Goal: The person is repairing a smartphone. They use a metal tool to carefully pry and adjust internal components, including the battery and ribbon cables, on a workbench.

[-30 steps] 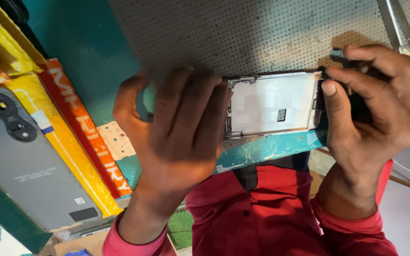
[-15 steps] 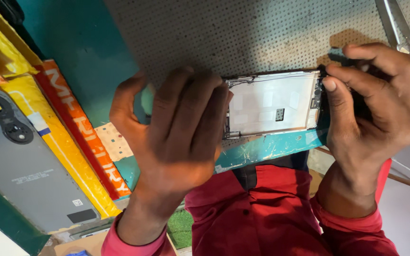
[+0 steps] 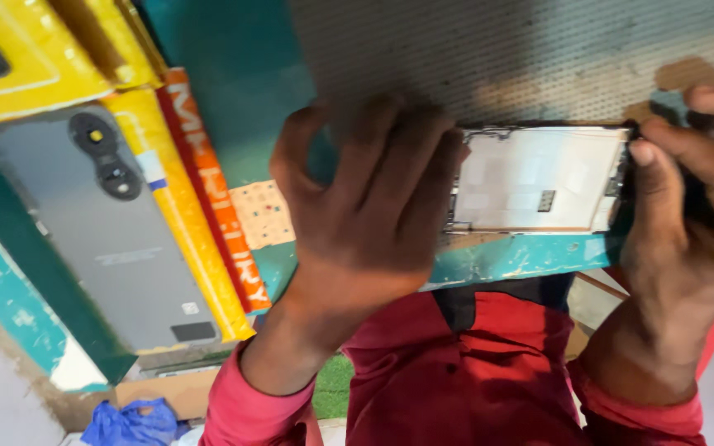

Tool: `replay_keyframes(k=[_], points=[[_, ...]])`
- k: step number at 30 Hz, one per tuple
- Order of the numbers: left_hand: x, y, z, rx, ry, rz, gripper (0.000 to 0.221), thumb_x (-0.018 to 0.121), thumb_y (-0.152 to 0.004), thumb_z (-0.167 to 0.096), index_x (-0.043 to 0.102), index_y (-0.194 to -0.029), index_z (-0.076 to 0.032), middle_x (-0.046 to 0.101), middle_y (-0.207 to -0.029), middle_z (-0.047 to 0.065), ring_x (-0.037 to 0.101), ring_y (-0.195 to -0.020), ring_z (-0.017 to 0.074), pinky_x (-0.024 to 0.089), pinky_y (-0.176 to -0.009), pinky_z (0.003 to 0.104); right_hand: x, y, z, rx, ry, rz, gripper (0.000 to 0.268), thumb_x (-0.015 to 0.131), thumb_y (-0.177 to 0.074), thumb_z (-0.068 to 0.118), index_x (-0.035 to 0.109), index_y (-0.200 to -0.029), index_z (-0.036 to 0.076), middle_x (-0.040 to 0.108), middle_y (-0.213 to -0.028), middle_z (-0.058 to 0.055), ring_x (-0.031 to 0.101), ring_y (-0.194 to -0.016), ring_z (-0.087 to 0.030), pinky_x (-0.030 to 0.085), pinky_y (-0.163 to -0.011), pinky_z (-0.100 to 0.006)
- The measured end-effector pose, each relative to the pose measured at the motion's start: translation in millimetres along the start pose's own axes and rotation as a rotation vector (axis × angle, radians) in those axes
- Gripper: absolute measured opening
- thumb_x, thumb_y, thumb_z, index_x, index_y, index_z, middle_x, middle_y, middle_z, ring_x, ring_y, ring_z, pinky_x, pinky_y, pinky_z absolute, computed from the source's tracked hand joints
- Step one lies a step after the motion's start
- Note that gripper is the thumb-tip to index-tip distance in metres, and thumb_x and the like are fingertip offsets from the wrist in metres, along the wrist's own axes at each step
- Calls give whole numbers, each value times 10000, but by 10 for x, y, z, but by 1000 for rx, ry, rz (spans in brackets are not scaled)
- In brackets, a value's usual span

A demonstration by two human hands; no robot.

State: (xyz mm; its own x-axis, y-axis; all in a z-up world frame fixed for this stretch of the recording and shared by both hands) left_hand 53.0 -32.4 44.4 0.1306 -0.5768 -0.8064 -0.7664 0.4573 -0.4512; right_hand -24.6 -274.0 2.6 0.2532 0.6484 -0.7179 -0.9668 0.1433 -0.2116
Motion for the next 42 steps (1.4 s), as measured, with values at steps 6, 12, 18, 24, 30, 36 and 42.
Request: replay_keyframes(k=[6,12,18,24,30,36,42], points=[[-14,37,31,-13,3,0,150,740,-985,-26,747,-1133,-4,654,-1258,94,601,-1231,270,362,-1098,591,51,99,-15,15,62,19,123,570,-1155,-125,627,-1261,-97,593,-1404,-195,625,-1262,-264,538,-1120,-311],[-42,57,66,-33,26,-11,182,704,-984,-53,735,-1156,-4,644,-1274,95,598,-1226,272,363,-1097,596,69,109,-115,83,62,44,107,536,-1180,-100,615,-1248,-75,707,-1215,-191,708,-1078,-243,603,-1014,-295],[-31,80,86,-61,78,-20,213,694,-961,-52,732,-1165,-3,643,-1285,96,594,-1233,272,352,-1111,596,61,186,-91,19,100,59,127,519,-1197,-91,599,-1295,-92,677,-1204,-208,675,-1086,-255,574,-1004,-298],[-21,99,90,-58,70,-20,216,695,-978,-80,722,-1181,-9,635,-1300,97,585,-1250,273,340,-1128,597,77,180,-160,56,41,45,116,521,-1189,-77,602,-1271,-89,708,-1218,-207,678,-1092,-240,603,-1030,-299],[-18,94,98,-64,87,-17,210,708,-965,-75,723,-1165,-12,637,-1289,87,587,-1245,270,340,-1122,590,68,153,-168,-8,87,77,124,510,-1189,-84,600,-1272,-95,703,-1228,-212,701,-1120,-243,602,-1020,-291],[-27,93,100,-66,94,-15,194,729,-967,-64,725,-1156,-24,635,-1288,71,587,-1248,263,340,-1131,579,65,191,-133,-6,111,72,132,506,-1186,-94,588,-1288,-105,673,-1244,-209,674,-1133,-257,574,-1063,-302],[-24,77,91,-67,86,-11,185,724,-962,-64,725,-1144,-27,638,-1274,65,590,-1239,256,340,-1131,582,58,188,-105,-31,165,79,108,499,-1203,-111,594,-1255,-101,680,-1197,-206,686,-1091,-242,579,-1023,-290]])
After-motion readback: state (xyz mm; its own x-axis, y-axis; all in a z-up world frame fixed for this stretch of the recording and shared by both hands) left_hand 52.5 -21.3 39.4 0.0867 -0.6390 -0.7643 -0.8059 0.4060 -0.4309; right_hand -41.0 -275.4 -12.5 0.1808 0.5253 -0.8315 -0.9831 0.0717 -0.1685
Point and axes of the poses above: each hand's wrist, its own y-axis away from the middle knuckle, its own x-axis out of the palm, z = x × y, the point moved 6 cm from there along -y, towards the middle knuckle
